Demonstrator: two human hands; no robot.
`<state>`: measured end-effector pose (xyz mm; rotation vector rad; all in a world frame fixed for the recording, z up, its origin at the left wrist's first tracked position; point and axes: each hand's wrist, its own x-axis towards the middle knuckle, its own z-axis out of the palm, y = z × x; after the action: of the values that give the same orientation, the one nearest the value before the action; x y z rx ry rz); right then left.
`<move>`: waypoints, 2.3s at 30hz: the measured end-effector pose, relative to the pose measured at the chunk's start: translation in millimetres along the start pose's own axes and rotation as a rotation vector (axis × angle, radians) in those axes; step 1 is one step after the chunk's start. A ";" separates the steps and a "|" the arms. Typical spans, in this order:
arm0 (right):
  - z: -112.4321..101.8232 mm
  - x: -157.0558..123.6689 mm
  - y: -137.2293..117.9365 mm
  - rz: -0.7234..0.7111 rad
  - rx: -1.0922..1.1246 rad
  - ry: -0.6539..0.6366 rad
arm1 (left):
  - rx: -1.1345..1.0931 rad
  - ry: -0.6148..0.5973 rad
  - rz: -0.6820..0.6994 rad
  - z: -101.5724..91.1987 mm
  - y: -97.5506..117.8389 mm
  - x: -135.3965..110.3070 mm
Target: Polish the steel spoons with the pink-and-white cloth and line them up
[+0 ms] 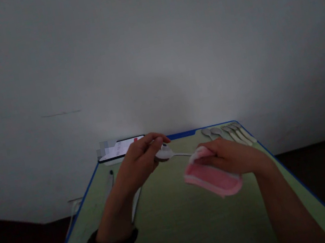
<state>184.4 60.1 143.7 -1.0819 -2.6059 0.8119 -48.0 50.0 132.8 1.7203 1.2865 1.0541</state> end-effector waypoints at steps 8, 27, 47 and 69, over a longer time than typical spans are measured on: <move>-5.8 -3.8 3.6 0.087 0.181 -0.077 | -0.093 -0.089 0.224 -8.2 0.9 -3.6; 10.7 9.8 -1.5 0.025 0.121 0.073 | 0.213 -0.163 0.036 24.1 15.4 2.4; 13.5 10.3 -17.8 -0.048 0.173 0.131 | 0.113 0.006 0.063 25.0 12.4 4.9; 11.8 13.8 -17.2 0.049 0.353 0.205 | 0.223 0.002 0.166 29.8 18.5 -1.0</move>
<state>159.9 55.0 143.3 -1.0645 -2.1716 1.0610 -14.1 42.4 137.5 2.0231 1.3213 1.0370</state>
